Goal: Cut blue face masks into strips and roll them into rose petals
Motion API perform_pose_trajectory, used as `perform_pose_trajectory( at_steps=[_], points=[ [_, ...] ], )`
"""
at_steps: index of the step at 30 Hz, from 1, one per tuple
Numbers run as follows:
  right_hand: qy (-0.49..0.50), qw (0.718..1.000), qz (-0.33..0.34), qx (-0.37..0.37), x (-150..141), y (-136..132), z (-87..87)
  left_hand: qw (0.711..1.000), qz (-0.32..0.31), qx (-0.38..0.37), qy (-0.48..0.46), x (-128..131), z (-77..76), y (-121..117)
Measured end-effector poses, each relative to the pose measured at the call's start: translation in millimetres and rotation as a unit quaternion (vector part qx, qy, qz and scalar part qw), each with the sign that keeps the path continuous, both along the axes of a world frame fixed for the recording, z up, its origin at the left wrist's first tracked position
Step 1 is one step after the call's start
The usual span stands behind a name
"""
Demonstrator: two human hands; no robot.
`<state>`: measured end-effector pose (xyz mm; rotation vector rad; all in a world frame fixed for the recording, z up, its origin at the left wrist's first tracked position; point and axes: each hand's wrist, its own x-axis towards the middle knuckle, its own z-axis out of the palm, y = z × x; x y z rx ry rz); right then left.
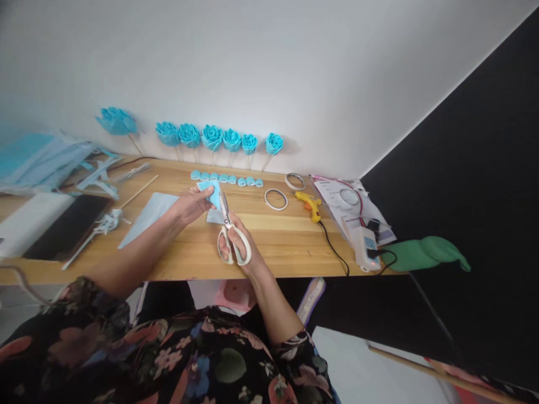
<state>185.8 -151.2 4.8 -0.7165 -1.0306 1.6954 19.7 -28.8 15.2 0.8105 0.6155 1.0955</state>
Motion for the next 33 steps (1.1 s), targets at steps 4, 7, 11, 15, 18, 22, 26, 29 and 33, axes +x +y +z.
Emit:
perform_pose_trajectory(
  at_steps=[4,7,11,15,18,22,26,29,33],
  points=[
    [-0.012,1.000,-0.004,0.002,1,0,3.3,0.999,-0.039,-0.009,0.007,0,1.5,-2],
    [-0.021,1.000,-0.003,0.009,3,0,4.3,0.998,-0.062,-0.011,0.006,1,1.2,-3],
    [-0.018,1.000,-0.002,0.008,6,0,1.6,0.998,-0.053,-0.010,0.011,0,0.3,-2],
    [-0.004,1.000,0.006,0.012,7,-1,-1.1,0.999,-0.040,-0.012,0.009,-1,-0.2,-1],
    [-0.006,1.000,0.009,0.009,8,-2,-1.0,0.999,-0.040,-0.014,0.011,-1,-1.1,-1],
    [-0.006,1.000,0.015,0.006,7,-4,-0.5,0.999,-0.040,-0.009,0.018,0,-2.1,-2],
    [0.000,1.000,0.018,0.017,7,-4,-0.5,0.999,-0.043,-0.001,0.028,1,-1.8,-3],
    [-0.002,1.000,0.012,0.020,7,-1,0.0,0.996,-0.069,0.008,0.051,2,-2.4,-6],
    [-0.012,1.000,-0.001,0.022,7,6,1.6,0.990,-0.113,0.032,0.080,5,-6.1,-9]
  ],
)
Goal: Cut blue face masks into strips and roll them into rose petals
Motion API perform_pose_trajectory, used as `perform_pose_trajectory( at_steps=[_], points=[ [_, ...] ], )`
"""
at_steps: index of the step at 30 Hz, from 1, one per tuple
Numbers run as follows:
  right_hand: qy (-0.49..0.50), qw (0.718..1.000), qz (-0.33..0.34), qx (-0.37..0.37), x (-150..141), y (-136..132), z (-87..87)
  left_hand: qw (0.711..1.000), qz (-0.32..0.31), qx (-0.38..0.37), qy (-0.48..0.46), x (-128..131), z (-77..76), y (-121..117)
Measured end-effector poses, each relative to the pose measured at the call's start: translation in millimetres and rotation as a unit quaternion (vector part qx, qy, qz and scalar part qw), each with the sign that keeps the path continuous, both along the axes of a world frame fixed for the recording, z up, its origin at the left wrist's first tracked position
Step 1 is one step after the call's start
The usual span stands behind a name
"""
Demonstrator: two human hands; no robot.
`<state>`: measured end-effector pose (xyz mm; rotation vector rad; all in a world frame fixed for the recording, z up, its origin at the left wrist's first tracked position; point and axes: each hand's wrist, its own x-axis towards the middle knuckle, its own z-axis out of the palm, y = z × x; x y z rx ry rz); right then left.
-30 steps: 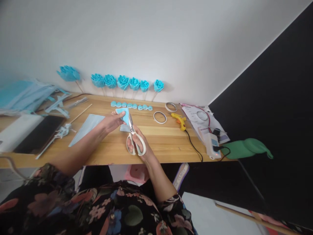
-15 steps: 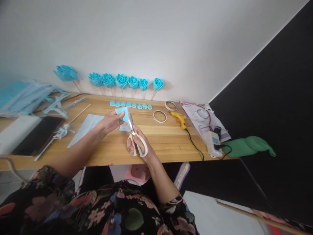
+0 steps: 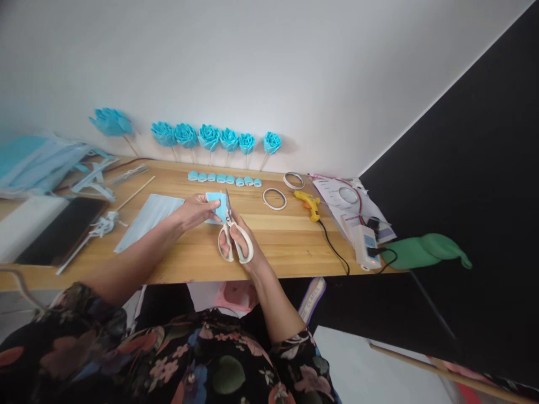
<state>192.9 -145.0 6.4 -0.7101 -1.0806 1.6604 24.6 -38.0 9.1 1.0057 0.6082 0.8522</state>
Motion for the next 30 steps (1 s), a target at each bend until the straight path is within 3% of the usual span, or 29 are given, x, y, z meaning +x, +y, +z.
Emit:
perform_pose_trajectory(
  at_steps=[11,22,27,30],
  points=[
    [0.026,0.997,-0.075,-0.019,-15,3,9.9,0.999,0.025,-0.018,-0.009,4,-3.1,2],
    [0.003,0.995,-0.091,-0.037,-18,-2,18.8,0.999,0.037,0.000,-0.008,0,1.2,2],
    [-0.079,0.986,-0.141,0.036,0,-1,36.7,0.996,0.086,-0.023,-0.015,-2,3.5,5],
    [-0.244,0.947,-0.178,0.111,38,2,45.7,0.990,0.128,-0.049,-0.023,-4,3.3,9]
  ],
)
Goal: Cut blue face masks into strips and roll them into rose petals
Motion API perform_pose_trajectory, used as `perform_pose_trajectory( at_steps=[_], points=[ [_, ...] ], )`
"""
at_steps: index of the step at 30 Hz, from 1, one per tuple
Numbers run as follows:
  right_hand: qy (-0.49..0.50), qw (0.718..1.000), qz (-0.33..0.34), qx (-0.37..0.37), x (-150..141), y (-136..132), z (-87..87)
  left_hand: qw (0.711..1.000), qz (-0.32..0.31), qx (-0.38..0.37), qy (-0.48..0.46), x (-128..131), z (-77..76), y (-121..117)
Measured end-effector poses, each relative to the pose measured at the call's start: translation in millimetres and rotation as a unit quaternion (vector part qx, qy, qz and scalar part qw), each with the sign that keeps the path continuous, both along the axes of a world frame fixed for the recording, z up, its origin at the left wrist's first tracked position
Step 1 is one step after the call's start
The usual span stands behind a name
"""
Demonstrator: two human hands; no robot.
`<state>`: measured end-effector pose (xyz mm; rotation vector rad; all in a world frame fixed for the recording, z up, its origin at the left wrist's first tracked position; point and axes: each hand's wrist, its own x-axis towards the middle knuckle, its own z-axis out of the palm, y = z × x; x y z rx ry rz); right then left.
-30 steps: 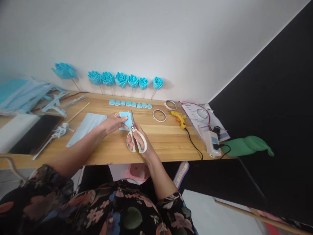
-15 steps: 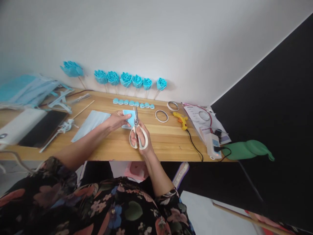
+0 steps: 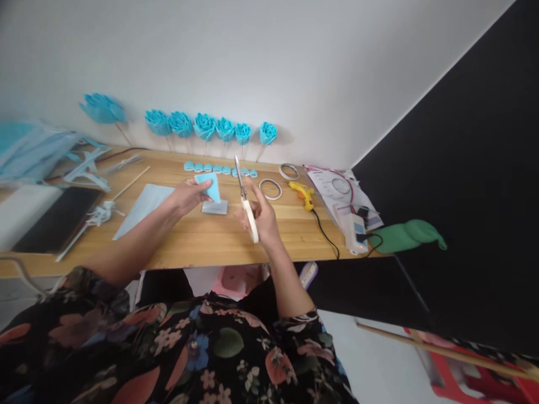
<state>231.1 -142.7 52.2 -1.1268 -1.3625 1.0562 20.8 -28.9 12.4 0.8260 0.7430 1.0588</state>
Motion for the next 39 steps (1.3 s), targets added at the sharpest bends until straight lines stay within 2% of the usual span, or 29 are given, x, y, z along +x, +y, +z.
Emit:
perform_pose_trajectory(
  at_steps=[1,2,3,5,6,7,9,10,11,12,13,15,17,19,22,25,29,34,37,39],
  points=[
    [-0.098,0.995,-0.011,0.010,17,0,0.7,1.000,0.013,-0.008,-0.005,0,0.0,1],
    [-0.217,0.976,-0.017,0.012,34,0,0.1,1.000,0.024,-0.015,-0.010,0,0.0,2],
    [-0.339,0.941,-0.016,0.007,52,-1,-1.4,0.999,0.031,-0.021,-0.017,0,0.2,3],
    [-0.532,0.847,-0.005,-0.008,85,-4,-5.5,0.998,0.036,-0.030,-0.035,2,1.0,2],
    [-0.595,0.803,0.005,-0.017,100,-6,-6.7,0.998,0.033,-0.032,-0.045,4,1.6,1],
    [-0.635,0.772,0.020,-0.030,113,-7,-6.7,0.998,0.028,-0.033,-0.054,5,2.1,-1],
    [-0.680,0.730,0.032,-0.060,131,-8,-2.1,0.997,0.015,-0.030,-0.064,7,2.8,-3],
    [-0.694,0.716,0.027,-0.070,136,-7,2.1,0.998,0.005,-0.026,-0.061,8,2.9,-4],
    [-0.697,0.714,0.007,-0.064,137,-4,6.7,0.998,-0.007,-0.022,-0.050,8,2.9,-5],
    [-0.685,0.727,-0.018,-0.045,134,-1,11.1,0.999,-0.020,-0.016,-0.035,8,2.9,-6],
    [-0.655,0.754,-0.044,-0.016,127,4,14.5,0.999,-0.036,-0.007,-0.019,8,2.8,-7],
    [-0.531,0.844,-0.064,0.038,102,19,16.1,0.997,-0.069,0.017,0.011,7,3.1,-8],
    [-0.361,0.932,-0.029,0.021,68,39,10.4,0.994,-0.089,0.052,0.032,7,3.6,-9],
    [-0.218,0.976,-0.006,-0.006,33,61,0.4,0.990,-0.097,0.084,0.049,7,4.0,-11],
    [-0.103,0.993,0.051,-0.032,-4,91,-14.1,0.988,-0.083,0.115,0.067,7,2.9,-10],
    [-0.088,0.995,0.030,-0.019,-18,109,-23.4,0.987,-0.042,0.126,0.086,7,-0.5,-7],
    [-0.077,0.997,-0.018,-0.015,-18,116,-33.9,0.988,-0.030,0.128,0.083,6,-4.2,-2],
    [0.001,0.990,-0.137,-0.020,-6,117,-46.4,0.993,-0.047,0.076,0.075,5,-2.5,-5],
    [-0.003,0.984,-0.177,0.026,-2,114,-45.6,0.994,-0.058,0.030,0.092,6,-0.9,-7],
    [-0.052,0.975,-0.200,0.087,-2,109,-41.3,0.990,-0.069,0.008,0.126,6,-0.7,-9]
  ],
)
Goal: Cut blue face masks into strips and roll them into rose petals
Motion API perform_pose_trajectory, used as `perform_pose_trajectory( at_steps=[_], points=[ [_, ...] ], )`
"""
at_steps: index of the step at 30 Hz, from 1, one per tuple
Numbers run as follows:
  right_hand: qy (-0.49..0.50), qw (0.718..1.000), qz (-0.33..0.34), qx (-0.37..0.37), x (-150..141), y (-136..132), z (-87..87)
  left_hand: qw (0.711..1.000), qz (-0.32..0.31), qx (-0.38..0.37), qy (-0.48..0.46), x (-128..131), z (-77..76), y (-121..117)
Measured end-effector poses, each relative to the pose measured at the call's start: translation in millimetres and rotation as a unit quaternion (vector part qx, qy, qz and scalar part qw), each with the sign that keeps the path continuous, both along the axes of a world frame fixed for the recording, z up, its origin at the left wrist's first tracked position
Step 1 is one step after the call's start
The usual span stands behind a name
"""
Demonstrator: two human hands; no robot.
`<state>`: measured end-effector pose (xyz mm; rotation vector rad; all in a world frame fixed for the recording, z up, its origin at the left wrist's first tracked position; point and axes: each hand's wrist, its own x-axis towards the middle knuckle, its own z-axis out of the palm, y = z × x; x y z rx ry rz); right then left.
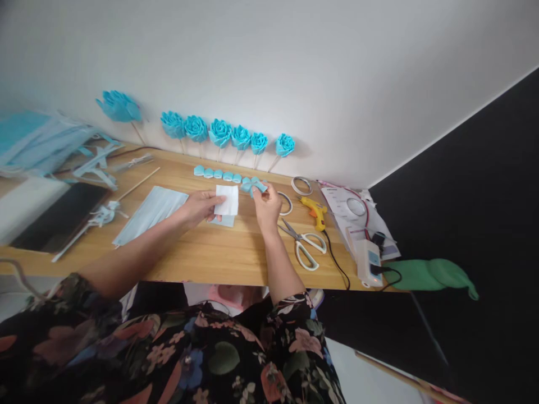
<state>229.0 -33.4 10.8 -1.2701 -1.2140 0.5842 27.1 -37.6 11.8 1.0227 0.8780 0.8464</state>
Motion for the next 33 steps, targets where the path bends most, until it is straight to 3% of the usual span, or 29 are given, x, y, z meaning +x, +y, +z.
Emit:
perform_pose_trajectory(
  at_steps=[5,8,13,16,19,21,24,27,33],
  points=[
    [-0.197,0.969,0.004,0.151,-6,-15,9.9,0.997,-0.048,-0.005,0.053,1,-0.2,-2],
    [-0.298,0.940,0.047,0.161,-9,-18,7.1,0.997,-0.071,0.009,0.026,2,1.3,-2],
    [-0.389,0.902,0.115,0.149,-15,-15,-2.4,0.999,-0.042,0.023,-0.017,0,3.9,0],
    [-0.371,0.900,0.168,0.156,-15,-15,0.8,0.999,0.015,0.029,0.001,-3,4.0,2],
    [-0.264,0.937,0.178,0.140,-9,-17,10.4,0.997,0.068,0.028,0.037,-6,4.4,3],
    [-0.176,0.963,0.173,0.106,-5,-19,16.3,0.996,0.064,0.031,0.055,-6,5.2,2],
    [-0.103,0.975,0.191,0.050,-3,-19,18.7,0.994,0.038,0.049,0.086,-4,6.1,-1],
    [-0.106,0.972,0.208,0.009,-6,-16,14.2,0.992,0.016,0.068,0.101,-1,6.1,-4],
    [-0.123,0.979,0.162,-0.002,-11,-12,8.7,0.992,0.011,0.102,0.068,1,6.1,-5]
  ],
)
